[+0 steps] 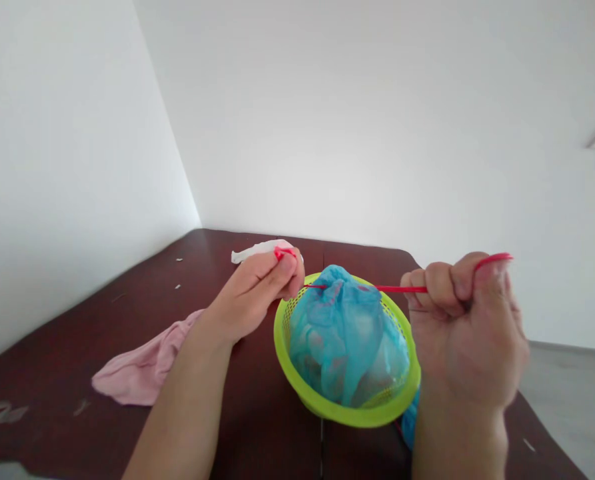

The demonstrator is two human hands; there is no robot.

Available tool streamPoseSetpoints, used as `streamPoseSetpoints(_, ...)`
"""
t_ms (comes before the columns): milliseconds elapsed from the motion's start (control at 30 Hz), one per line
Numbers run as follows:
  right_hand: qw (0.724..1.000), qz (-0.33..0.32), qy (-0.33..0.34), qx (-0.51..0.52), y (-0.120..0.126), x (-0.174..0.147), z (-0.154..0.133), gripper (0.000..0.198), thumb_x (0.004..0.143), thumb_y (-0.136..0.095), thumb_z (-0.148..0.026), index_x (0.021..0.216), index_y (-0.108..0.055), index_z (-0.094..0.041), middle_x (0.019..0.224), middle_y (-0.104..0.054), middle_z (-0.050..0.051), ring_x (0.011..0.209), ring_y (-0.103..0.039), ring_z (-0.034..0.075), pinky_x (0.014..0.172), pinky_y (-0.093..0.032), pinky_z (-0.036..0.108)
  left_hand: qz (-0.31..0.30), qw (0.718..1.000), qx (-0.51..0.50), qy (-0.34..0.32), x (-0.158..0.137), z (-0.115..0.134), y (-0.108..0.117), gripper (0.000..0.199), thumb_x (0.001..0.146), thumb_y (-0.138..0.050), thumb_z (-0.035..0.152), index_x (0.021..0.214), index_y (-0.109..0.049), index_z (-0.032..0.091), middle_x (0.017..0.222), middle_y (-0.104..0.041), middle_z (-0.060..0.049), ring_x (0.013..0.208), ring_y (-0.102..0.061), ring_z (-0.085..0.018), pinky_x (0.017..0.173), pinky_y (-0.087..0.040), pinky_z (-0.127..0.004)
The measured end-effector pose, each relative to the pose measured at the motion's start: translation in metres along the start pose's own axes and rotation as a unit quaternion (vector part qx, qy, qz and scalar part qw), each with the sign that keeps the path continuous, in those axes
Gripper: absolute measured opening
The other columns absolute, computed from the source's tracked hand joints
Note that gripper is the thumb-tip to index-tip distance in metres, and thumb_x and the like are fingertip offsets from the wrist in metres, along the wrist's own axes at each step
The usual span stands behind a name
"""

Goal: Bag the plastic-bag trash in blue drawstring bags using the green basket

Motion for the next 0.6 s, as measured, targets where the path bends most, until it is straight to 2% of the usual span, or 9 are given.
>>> streamPoseSetpoints(67, 1.000, 0.003, -0.006, 0.007, 0.002, 0.003, 0.002, 0.055, 0.117, -0.082, -0.048, 0.075, -0.056, -0.025, 0.064, -0.027, -0.010, 0.057, -0.019, 0.012, 0.062, -0.040, 0.029, -0.026, 0.995, 0.093, 0.027, -0.005, 0.008, -0.004, 0.054, 0.130, -0.050, 0.056, 0.097, -0.074, 0.022, 0.081, -0.063, -0.002, 0.071, -0.055, -0.018, 0.066, -0.043, -0.034)
streamPoseSetpoints(100, 1.000, 0.002, -0.007, 0.009, 0.002, 0.003, 0.002, 0.054, 0.117, -0.082, -0.048, 0.075, -0.056, -0.024, 0.063, -0.027, -0.010, 0.057, -0.020, 0.012, 0.061, -0.040, 0.029, -0.042, 0.989, 0.138, 0.035, -0.007, 0.012, -0.006, 0.047, 0.131, -0.049, 0.055, 0.112, -0.078, 0.023, 0.085, -0.068, -0.002, 0.072, -0.058, -0.018, 0.068, -0.045, -0.033)
streamPoseSetpoints(167, 1.000, -0.007, -0.005, 0.004, 0.001, 0.002, 0.002, 0.052, 0.117, -0.081, -0.045, 0.075, -0.058, -0.024, 0.062, -0.031, -0.009, 0.057, -0.025, 0.012, 0.061, -0.040, 0.029, -0.080, 0.970, 0.227, 0.043, -0.008, 0.017, -0.013, 0.038, 0.128, -0.056, 0.055, 0.145, -0.075, 0.028, 0.097, -0.078, -0.002, 0.077, -0.067, -0.020, 0.073, -0.050, -0.034)
streamPoseSetpoints(233, 1.000, -0.029, -0.007, -0.007, -0.002, -0.001, 0.002, 0.049, 0.119, -0.077, -0.044, 0.077, -0.062, -0.024, 0.062, -0.039, -0.007, 0.057, -0.035, 0.013, 0.062, -0.043, 0.029, -0.122, 0.944, 0.306, 0.033, -0.007, 0.018, -0.019, 0.044, 0.120, -0.070, 0.054, 0.159, -0.070, 0.032, 0.109, -0.084, -0.003, 0.089, -0.076, -0.025, 0.083, -0.056, -0.036)
streamPoseSetpoints(333, 0.998, -0.055, -0.003, -0.030, -0.005, -0.010, 0.000, 0.046, 0.123, -0.065, -0.045, 0.082, -0.069, -0.025, 0.066, -0.055, -0.002, 0.062, -0.055, 0.017, 0.065, -0.051, 0.032, -0.178, 0.916, 0.359, 0.005, -0.006, 0.011, -0.020, 0.043, 0.110, -0.078, 0.040, 0.152, -0.075, 0.032, 0.115, -0.088, -0.003, 0.104, -0.082, -0.029, 0.095, -0.061, -0.040)
streamPoseSetpoints(433, 0.994, -0.050, 0.038, -0.085, -0.008, -0.019, -0.005, 0.040, 0.124, -0.059, -0.041, 0.091, -0.076, -0.026, 0.080, -0.070, 0.003, 0.077, -0.074, 0.023, 0.079, -0.065, 0.041, -0.170, 0.910, 0.378, -0.012, -0.003, 0.004, -0.014, 0.036, 0.106, -0.074, 0.026, 0.141, -0.079, 0.030, 0.119, -0.089, -0.003, 0.107, -0.082, -0.029, 0.099, -0.062, -0.042)
streamPoseSetpoints(533, 0.979, -0.078, 0.038, -0.186, -0.011, -0.029, -0.010, 0.017, 0.123, -0.064, -0.036, 0.124, -0.080, -0.030, 0.118, -0.085, 0.010, 0.113, -0.086, 0.031, 0.103, -0.072, 0.054, -0.118, 0.910, 0.394, -0.047, 0.001, 0.002, -0.009, 0.029, 0.108, -0.073, 0.022, 0.135, -0.079, 0.029, 0.120, -0.089, -0.003, 0.109, -0.082, -0.028, 0.099, -0.061, -0.042)
streamPoseSetpoints(567, 0.966, -0.103, 0.030, -0.235, -0.012, -0.032, -0.010, 0.020, 0.122, -0.067, -0.035, 0.140, -0.076, -0.032, 0.136, -0.084, 0.012, 0.128, -0.085, 0.034, 0.110, -0.072, 0.057, -0.098, 0.912, 0.392, -0.070, 0.002, 0.004, -0.009, 0.028, 0.109, -0.073, 0.021, 0.135, -0.079, 0.030, 0.121, -0.089, -0.003, 0.110, -0.082, -0.028, 0.102, -0.061, -0.043)
streamPoseSetpoints(600, 0.947, -0.136, 0.028, -0.289, -0.012, -0.035, -0.008, 0.036, 0.121, -0.071, -0.035, 0.157, -0.069, -0.035, 0.154, -0.080, 0.014, 0.142, -0.081, 0.036, 0.116, -0.071, 0.059, -0.077, 0.914, 0.388, -0.095, 0.002, 0.006, -0.009, 0.028, 0.111, -0.072, 0.020, 0.137, -0.079, 0.030, 0.124, -0.090, -0.003, 0.113, -0.082, -0.029, 0.105, -0.061, -0.044)
Point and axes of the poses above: each hand's wrist, its own x-axis towards the middle knuckle, its own y-axis out of the back of the hand, z = x × y, the point moved 3 cm from there along x, towards the middle knuckle
